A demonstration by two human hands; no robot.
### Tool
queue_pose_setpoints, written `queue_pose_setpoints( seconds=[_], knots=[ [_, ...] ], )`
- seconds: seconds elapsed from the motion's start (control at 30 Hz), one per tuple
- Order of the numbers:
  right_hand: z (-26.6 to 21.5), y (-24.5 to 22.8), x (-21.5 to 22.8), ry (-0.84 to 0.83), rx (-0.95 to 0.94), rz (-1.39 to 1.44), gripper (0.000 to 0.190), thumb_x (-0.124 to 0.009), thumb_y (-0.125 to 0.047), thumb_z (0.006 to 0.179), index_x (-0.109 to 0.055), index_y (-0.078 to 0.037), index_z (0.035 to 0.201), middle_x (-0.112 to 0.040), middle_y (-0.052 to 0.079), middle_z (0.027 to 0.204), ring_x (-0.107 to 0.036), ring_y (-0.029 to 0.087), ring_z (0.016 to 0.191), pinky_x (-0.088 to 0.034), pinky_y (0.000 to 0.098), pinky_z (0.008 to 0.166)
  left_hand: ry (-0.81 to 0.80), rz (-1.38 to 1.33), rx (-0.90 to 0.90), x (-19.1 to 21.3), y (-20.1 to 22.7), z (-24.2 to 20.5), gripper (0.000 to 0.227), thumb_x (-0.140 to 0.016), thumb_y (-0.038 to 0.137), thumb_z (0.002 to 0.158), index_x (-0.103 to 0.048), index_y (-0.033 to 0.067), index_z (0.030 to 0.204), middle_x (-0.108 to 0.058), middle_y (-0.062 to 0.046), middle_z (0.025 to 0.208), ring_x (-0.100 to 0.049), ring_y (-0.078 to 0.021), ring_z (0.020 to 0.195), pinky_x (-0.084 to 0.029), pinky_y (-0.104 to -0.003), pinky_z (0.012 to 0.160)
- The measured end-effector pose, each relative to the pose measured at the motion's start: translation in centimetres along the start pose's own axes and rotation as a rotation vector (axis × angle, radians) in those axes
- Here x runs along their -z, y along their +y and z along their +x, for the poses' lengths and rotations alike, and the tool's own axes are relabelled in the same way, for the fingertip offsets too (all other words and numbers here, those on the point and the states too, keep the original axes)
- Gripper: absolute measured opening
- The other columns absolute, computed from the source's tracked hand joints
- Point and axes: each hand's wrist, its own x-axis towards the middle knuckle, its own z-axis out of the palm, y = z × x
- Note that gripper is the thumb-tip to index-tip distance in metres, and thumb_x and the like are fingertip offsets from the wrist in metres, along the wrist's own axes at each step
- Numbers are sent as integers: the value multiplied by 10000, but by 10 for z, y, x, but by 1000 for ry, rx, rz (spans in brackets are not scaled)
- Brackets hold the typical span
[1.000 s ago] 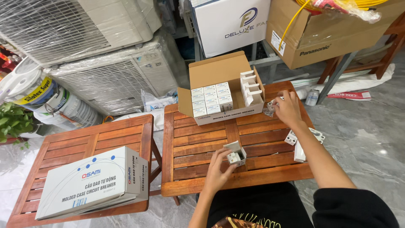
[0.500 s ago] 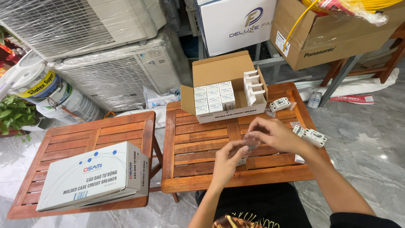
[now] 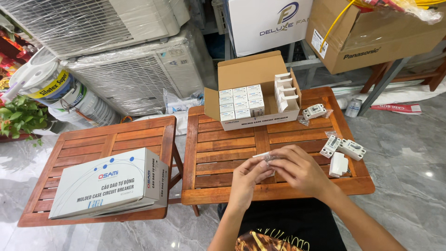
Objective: The person unpacks small white circuit breakers from a cardboard box, inspects them by turning them over, and places them back into their individual boxes. The person repeats this process for several units and then closes the main box.
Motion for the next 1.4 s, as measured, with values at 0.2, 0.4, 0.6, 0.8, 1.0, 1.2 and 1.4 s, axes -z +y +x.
queue_pose_setpoints(
  seconds=[0.2,0.4,0.6,0.8,1.0,1.2,1.4],
  knots=[
    [-17,0,-11,76,-585,494,240,-869,-100,969,-871,-66,1206,-835,85,1163,-807,235,1006,-691,382,882,16,69,-73,6,-7,0,250,-832,18,1028,-813,-98,1249,-839,-210,1101,-839,-290,1068,-712,-473,1002],
    [-31,-2,-43,134,-957,676,143,-841,41,953,-881,11,1087,-783,107,828,-740,168,743,-687,325,694,23,513,-303,26,-19,18,221,-874,66,1006,-876,52,1227,-798,-125,1216,-859,-248,1017,-727,-441,941],
    [-62,20,-81,-163,-1032,155,273,-841,-125,959,-794,-122,1228,-855,131,961,-830,264,859,-671,412,766,62,913,-347,56,-34,15,344,-852,151,1052,-688,97,1350,-618,-70,1376,-759,-286,1207,-660,-467,1028],
    [-79,25,-109,-289,-645,-325,68,-778,-166,1014,-736,-142,1062,-734,31,912,-801,229,919,-675,340,793,-19,1037,-441,68,-52,15,343,-855,115,1027,-652,119,1303,-624,-38,1389,-715,-329,1333,-629,-483,1097],
    [-103,41,-132,-211,-364,-519,109,-791,-171,952,-697,-126,920,-593,37,961,-657,255,986,-581,367,866,-57,1075,-531,75,-63,18,302,-826,103,1045,-670,151,1299,-629,-54,1390,-724,-377,1320,-643,-521,1068],
    [-98,28,-99,-4,-505,-82,340,-858,-254,987,-805,-134,1301,-601,53,1254,-636,348,1214,-550,477,1077,-61,1112,-569,77,-56,15,241,-760,102,1102,-722,169,1330,-612,-57,1406,-761,-375,1247,-681,-536,1008],
    [-120,25,-94,57,-630,251,358,-886,-180,949,-871,-194,1307,-723,58,1466,-689,310,1371,-559,471,1157,-109,1068,-622,90,-65,25,198,-800,102,1077,-756,125,1269,-630,-100,1446,-772,-375,1244,-676,-552,1021]
  ],
)
